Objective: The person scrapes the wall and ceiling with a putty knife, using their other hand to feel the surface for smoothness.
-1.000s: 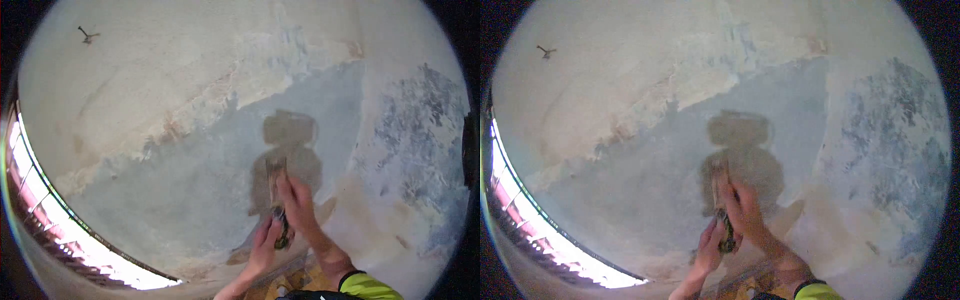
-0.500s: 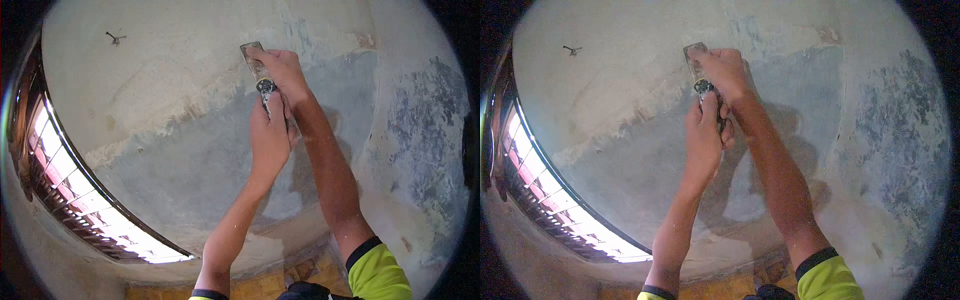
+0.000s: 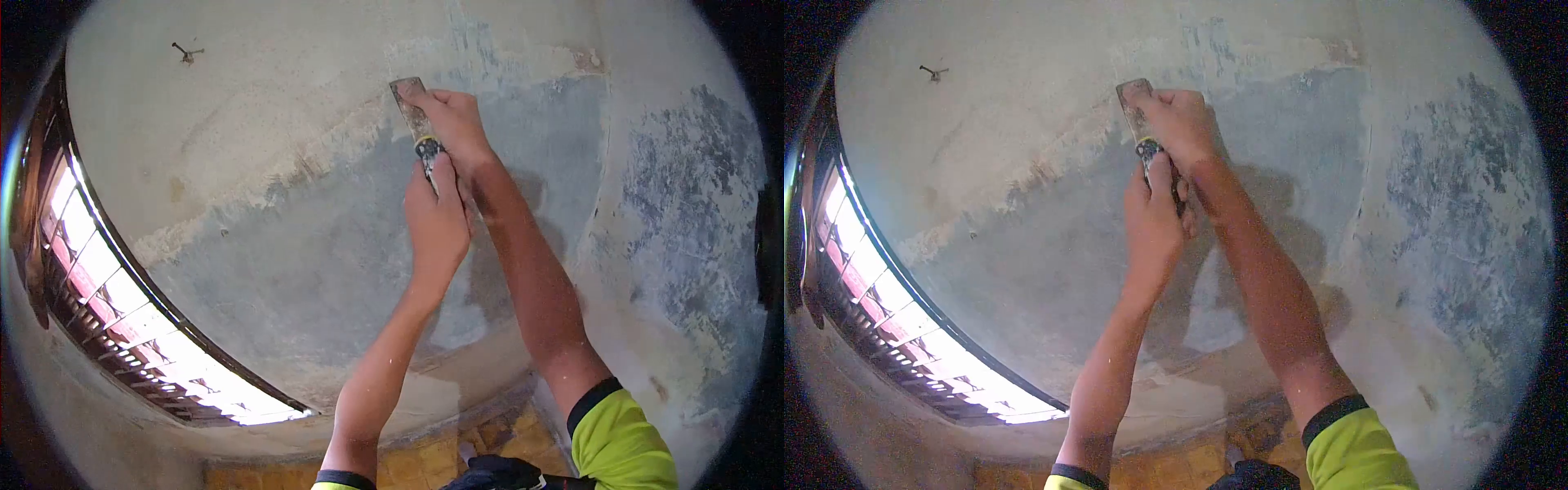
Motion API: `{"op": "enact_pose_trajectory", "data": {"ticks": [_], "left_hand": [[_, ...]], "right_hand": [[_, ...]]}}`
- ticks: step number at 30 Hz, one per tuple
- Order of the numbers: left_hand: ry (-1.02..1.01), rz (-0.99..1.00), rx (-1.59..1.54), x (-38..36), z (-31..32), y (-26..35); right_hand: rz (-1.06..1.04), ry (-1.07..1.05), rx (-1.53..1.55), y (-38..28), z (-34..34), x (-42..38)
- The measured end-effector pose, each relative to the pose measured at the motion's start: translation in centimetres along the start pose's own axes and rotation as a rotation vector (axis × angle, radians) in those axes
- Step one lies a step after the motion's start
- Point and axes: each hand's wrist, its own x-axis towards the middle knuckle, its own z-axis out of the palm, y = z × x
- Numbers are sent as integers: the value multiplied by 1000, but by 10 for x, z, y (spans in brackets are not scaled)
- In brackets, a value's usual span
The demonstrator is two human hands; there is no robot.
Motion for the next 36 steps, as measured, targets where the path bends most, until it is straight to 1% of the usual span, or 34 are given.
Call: {"op": "enact_pose_trajectory", "data": {"ticks": [3, 6, 8, 9, 11, 12, 15, 18, 20, 22, 23, 25, 27, 30, 33, 36], "left_hand": [[104, 459, 287, 22, 5, -12], [60, 186, 111, 10, 3, -11], [36, 74, 38, -2, 6, 4], [22, 15, 4, -5, 6, 8], [2, 123, 27, 23, -1, 8], [-7, 168, 40, 31, -3, 8], [33, 215, 102, 28, -1, 9], [-27, -4, -95, -2, 4, 14], [-5, 99, 72, 13, 1, 2], [20, 157, 127, 22, 4, -3], [30, 170, 99, 24, 8, -4], [41, 141, 15, 19, 14, -3], [24, 59, -81, 1, 14, 0], [-15, 97, -27, 11, 6, -1], [39, 181, 22, 21, 15, 1], [12, 113, -19, 7, 7, -3]], "right_hand": [[-24, -35, -18, -10, 0, 11], [31, -33, -25, -6, -1, 2], [70, -13, 3, -6, 0, -6], [0, 10, -42, -7, 1, -2], [-151, 44, -143, -12, 6, 16], [-109, 27, -108, -18, 7, 16], [-22, -15, -27, -28, 10, 13], [-25, 2, -17, -15, 4, 0], [-50, 40, -14, -10, 4, 7], [-4, -9, -75, -24, 0, 13], [21, -31, -105, -28, -2, 15], [-22, -16, -126, -15, -2, 17], [-29, -9, -117, -10, -3, 14], [0, -26, -64, -16, 1, 11], [16, -29, -56, -20, 1, 20], [50, -29, -60, -19, 1, 8]]}}
